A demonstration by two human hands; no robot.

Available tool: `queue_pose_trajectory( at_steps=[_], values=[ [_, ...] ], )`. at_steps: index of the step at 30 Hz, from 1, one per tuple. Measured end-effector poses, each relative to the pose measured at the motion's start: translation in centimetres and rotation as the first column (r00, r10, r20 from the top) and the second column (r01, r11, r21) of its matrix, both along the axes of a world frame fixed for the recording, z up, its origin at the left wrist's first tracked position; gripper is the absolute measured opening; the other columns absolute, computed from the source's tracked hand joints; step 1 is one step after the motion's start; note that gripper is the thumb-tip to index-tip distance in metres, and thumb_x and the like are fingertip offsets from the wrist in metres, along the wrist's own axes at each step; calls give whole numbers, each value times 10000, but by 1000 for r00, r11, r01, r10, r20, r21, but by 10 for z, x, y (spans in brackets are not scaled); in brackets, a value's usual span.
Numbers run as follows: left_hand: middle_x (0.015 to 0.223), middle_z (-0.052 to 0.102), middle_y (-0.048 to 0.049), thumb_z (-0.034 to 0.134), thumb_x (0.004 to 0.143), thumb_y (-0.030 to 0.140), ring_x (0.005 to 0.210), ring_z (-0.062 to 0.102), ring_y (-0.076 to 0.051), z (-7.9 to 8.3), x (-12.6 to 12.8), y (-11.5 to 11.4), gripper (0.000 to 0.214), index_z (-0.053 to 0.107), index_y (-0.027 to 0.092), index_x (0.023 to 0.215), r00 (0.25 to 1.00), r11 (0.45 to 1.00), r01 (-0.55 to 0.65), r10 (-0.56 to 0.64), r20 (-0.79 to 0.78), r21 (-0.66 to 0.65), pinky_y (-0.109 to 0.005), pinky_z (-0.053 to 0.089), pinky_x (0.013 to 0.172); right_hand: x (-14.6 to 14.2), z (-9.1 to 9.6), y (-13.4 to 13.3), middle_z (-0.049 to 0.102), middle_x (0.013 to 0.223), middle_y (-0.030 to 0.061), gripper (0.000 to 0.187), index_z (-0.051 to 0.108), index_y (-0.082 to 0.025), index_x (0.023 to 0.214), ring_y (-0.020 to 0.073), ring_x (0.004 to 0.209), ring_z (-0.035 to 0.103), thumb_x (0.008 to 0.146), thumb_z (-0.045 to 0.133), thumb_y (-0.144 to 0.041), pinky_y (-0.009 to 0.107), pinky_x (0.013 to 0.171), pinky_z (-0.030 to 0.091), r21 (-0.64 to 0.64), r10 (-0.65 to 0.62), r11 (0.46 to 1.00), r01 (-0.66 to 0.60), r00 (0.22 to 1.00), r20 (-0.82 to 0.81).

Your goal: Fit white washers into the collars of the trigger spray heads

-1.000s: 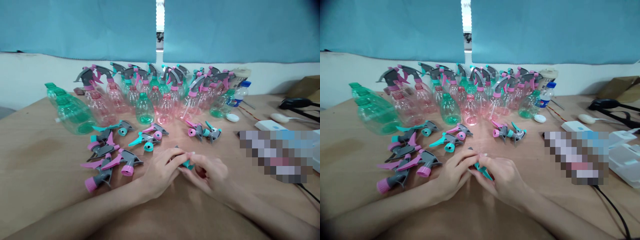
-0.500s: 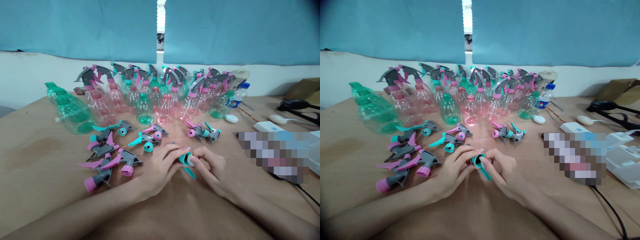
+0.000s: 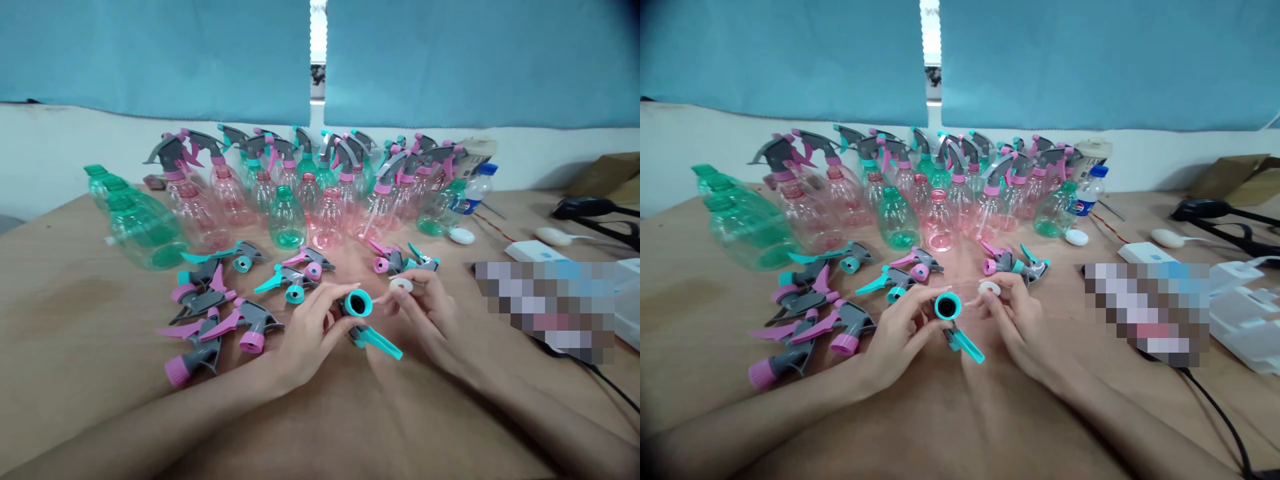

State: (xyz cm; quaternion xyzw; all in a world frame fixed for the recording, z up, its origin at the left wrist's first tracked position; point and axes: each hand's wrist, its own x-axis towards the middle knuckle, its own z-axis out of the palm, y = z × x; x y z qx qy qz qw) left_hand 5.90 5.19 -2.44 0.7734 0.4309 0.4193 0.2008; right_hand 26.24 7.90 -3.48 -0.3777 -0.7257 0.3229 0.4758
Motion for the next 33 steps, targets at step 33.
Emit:
queue_pose_trajectory(
  at_steps=[33],
  values=[
    [1107, 606, -86, 460, 957, 245, 972, 627, -173, -3, -2, -7, 323, 461, 200, 1277, 975, 937, 209, -176, -138, 279, -300, 578, 790, -5, 21, -20, 307, 491, -66, 458, 343, -195, 531, 74, 459, 304, 914, 499, -393, 234, 448, 236, -201, 271, 948, -247, 957, 103]
  ],
)
